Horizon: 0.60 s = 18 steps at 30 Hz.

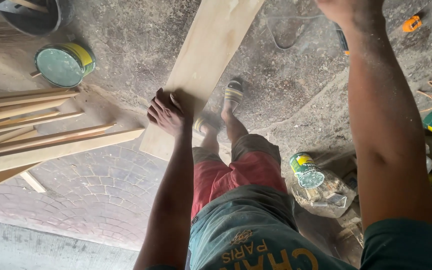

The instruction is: Sanding a wooden board using a handheld power tool to smooth the surface.

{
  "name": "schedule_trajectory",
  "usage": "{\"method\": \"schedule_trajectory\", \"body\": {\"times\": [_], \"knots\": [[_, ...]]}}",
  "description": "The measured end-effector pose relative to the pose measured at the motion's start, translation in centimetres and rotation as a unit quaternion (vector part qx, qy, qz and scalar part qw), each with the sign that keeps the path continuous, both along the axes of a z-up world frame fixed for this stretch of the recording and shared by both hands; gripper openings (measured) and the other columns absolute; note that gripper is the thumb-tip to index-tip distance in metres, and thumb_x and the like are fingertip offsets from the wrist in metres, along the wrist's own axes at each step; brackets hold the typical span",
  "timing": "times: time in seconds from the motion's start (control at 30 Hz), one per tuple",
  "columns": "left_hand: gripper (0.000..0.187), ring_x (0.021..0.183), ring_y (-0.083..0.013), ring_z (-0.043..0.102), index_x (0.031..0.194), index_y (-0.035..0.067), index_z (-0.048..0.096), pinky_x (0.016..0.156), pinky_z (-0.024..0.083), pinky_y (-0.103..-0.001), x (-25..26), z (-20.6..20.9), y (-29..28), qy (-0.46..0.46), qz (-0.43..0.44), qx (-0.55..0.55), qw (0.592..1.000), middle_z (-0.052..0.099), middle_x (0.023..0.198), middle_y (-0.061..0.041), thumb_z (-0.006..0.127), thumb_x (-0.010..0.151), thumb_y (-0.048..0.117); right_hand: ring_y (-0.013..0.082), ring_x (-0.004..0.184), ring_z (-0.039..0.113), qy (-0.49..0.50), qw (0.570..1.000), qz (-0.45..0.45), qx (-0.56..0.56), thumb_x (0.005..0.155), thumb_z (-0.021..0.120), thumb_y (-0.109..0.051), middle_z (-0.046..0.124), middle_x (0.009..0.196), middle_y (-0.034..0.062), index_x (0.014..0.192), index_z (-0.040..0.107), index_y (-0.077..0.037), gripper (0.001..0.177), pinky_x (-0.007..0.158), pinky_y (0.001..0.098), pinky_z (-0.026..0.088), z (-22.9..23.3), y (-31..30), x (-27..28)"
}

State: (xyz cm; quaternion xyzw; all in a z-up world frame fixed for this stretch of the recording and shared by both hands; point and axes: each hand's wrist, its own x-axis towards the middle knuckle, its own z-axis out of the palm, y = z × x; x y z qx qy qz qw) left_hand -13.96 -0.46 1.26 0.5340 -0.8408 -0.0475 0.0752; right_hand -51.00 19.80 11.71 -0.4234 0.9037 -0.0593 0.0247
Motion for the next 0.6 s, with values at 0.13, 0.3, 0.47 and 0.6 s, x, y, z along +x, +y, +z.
{"method": "schedule_trajectory", "body": {"times": [0.13, 0.3, 0.47, 0.6], "knots": [[0.053, 0.095, -0.0322, 0.058, 0.125, 0.014, 0.064, 0.097, 0.037, -0.047, -0.3, 0.7, 0.2, 0.006, 0.002, 0.002, 1.0, 0.066, 0.105, -0.009, 0.031, 0.107, 0.05, 0.0204, 0.077, 0.069, 0.001, 1.0, 0.011, 0.005, 0.089, 0.088, -0.031, 0.071, 0.105, 0.011, 0.141, 0.049, -0.003, 0.071, 0.061, 0.0304, 0.057, 0.2, -1.7, 1.0], [0.046, 0.088, -0.033, 0.057, 0.123, 0.013, 0.065, 0.09, 0.038, -0.047, -0.9, 1.5, -0.1, 0.017, -0.008, -0.01, 1.0, 0.066, 0.1, -0.009, 0.035, 0.108, 0.044, 0.0233, 0.064, 0.062, -0.15, 0.982, 0.114, -0.018, 0.088, 0.084, -0.022, 0.068, 0.104, 0.0231, 0.155, 0.042, -0.026, 0.079, 0.045, 0.0304, 0.054, 3.4, -4.1, 10.7], [0.041, 0.087, -0.0332, 0.056, 0.12, 0.011, 0.066, 0.089, 0.038, -0.047, -0.6, 1.4, 0.3, 0.033, -0.009, -0.01, 0.999, 0.066, 0.099, -0.011, 0.038, 0.106, 0.038, 0.0166, 0.054, 0.053, -0.089, 0.973, 0.213, -0.009, 0.089, 0.073, -0.013, 0.066, 0.08, 0.0082, 0.162, 0.027, -0.042, 0.091, 0.047, 0.0248, 0.048, 2.5, -4.5, 14.0], [0.044, 0.095, -0.0308, 0.058, 0.126, 0.017, 0.059, 0.095, 0.04, -0.049, -0.2, 0.7, -0.1, 0.017, -0.01, 0.015, 1.0, 0.061, 0.103, -0.005, 0.032, 0.109, 0.047, 0.0225, 0.061, 0.063, -0.141, 0.977, 0.153, -0.035, 0.09, 0.082, -0.019, 0.066, 0.091, 0.0189, 0.156, 0.04, -0.035, 0.08, 0.048, 0.0279, 0.052, 3.3, -5.4, 10.1]]}}
